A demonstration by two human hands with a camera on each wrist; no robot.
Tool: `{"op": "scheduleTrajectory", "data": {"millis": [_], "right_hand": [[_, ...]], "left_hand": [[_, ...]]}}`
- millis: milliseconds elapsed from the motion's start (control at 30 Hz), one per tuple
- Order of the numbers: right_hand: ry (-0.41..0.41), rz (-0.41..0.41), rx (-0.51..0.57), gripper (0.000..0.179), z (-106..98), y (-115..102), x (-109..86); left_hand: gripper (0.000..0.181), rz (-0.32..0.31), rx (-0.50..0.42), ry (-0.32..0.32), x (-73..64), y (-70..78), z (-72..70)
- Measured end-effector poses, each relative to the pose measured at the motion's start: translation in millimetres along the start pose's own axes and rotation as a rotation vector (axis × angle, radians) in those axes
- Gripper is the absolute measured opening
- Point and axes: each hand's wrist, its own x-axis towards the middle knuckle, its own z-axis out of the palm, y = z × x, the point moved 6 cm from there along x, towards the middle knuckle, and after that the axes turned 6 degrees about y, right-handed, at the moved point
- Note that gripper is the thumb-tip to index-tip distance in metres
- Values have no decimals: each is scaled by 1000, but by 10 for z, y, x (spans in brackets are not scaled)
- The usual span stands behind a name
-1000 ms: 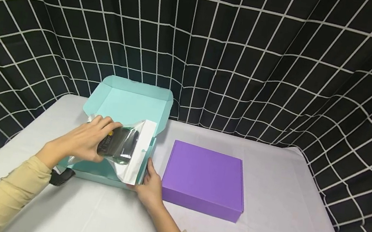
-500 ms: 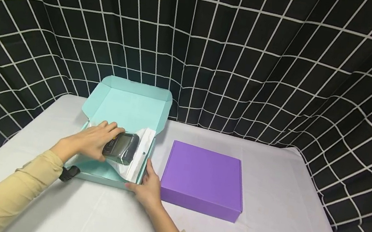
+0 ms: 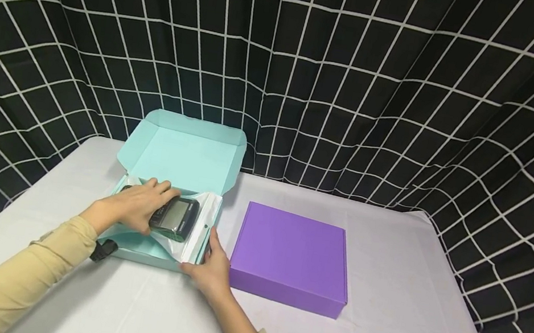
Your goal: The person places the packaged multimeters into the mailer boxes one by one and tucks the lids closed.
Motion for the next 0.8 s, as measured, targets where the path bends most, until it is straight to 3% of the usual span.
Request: {"op": "scheduleTrajectory", "data": {"millis": [533, 800], "right_hand": [[10, 13, 6, 100, -3, -1, 3], [10, 0, -7, 100, -5, 11, 10]], "left_hand": [[86, -7, 66, -72, 36, 34, 107], [74, -19, 98, -98, 71, 54, 152]]}}
